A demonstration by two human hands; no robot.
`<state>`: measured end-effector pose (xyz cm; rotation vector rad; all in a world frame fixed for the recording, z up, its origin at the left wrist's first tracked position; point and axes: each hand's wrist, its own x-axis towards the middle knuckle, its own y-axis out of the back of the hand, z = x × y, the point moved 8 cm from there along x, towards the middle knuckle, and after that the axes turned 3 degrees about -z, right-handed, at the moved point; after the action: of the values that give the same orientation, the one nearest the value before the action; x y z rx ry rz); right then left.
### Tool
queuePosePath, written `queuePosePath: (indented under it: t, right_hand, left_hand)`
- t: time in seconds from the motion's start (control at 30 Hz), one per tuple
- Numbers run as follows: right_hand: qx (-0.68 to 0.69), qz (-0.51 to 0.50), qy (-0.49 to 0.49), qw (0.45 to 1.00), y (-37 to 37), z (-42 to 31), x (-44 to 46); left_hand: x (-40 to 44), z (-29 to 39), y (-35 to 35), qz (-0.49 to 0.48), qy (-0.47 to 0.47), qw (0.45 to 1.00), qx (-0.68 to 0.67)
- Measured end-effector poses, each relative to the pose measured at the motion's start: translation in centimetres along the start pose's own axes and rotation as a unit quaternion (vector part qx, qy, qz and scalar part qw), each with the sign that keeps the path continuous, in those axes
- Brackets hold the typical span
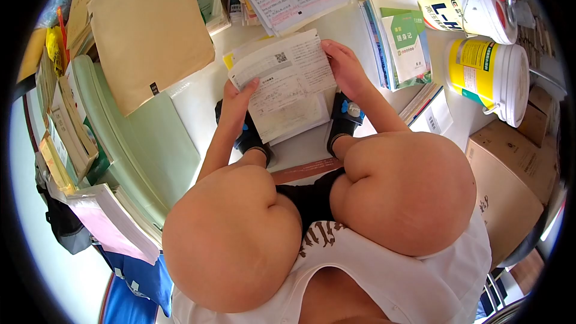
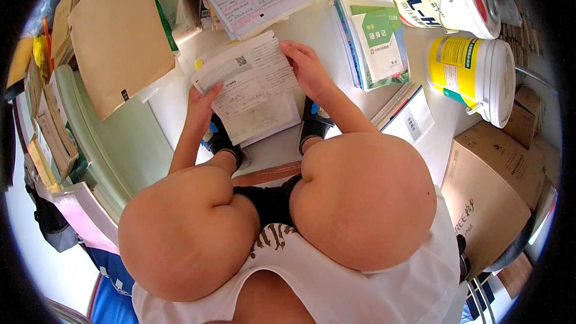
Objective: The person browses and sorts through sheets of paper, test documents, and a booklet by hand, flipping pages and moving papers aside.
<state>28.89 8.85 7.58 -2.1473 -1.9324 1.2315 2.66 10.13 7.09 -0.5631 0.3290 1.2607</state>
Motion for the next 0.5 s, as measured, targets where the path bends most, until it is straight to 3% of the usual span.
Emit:
queuePosePath:
  t: [0.37, 0.47, 0.5]
  right_hand:
    - [0.056, -0.067, -0.041, 0.995, -0.6, 0.7, -0.2]
    - [-0.02, -0.051, 0.031, 0.998, -0.9, -0.4, -0.7]
    - [-0.146, -0.025, 0.09, 0.985, -0.7, -1.4, -0.7]
  left_hand:
    - [0.0, -0.2, 0.2, -0.01, -0.003, 1.0, -0.02]
    - [0.0, -0.3, 0.3, -0.005, -0.003, 0.999, -0.041]
    - [0.0, -0.5, 0.4, -0.004, -0.003, 0.999, -0.042]
